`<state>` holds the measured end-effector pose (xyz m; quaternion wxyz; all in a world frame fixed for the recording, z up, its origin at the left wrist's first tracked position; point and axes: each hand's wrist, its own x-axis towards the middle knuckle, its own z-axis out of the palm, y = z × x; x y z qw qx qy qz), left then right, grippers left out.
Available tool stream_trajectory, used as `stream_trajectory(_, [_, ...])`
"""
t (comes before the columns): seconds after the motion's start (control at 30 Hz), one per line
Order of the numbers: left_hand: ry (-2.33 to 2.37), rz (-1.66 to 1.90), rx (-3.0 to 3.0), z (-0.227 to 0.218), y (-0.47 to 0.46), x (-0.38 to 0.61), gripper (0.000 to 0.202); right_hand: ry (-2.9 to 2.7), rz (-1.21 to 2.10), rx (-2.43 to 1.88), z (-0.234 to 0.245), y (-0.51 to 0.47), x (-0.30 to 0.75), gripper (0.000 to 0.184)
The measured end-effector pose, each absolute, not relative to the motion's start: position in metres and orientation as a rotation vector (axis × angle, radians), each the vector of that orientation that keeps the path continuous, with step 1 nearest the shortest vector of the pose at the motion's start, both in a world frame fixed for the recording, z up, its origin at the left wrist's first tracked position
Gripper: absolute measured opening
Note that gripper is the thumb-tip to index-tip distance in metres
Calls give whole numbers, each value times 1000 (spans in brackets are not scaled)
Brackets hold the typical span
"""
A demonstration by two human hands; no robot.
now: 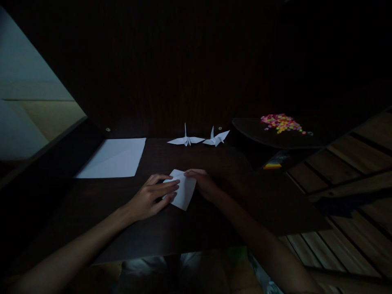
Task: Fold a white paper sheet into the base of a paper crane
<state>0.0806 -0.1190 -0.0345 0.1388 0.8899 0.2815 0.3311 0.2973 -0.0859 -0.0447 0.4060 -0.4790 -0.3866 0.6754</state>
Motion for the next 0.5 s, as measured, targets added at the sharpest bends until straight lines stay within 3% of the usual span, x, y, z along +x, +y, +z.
stream_trajectory(0.2, [1145,1156,2127,-31,-112,78,33,-1147,1678,-1193,-36,-90,300,24])
stream_trajectory(0.33, [1207,966,1660,-32,-104,75,43,-1316,1552,-1220,-31,-93,299,20])
stream_trajectory(0.5, [1101,827,1385,-35,-100,74,39,-1546,1387,-1226,-32,-92,301,14])
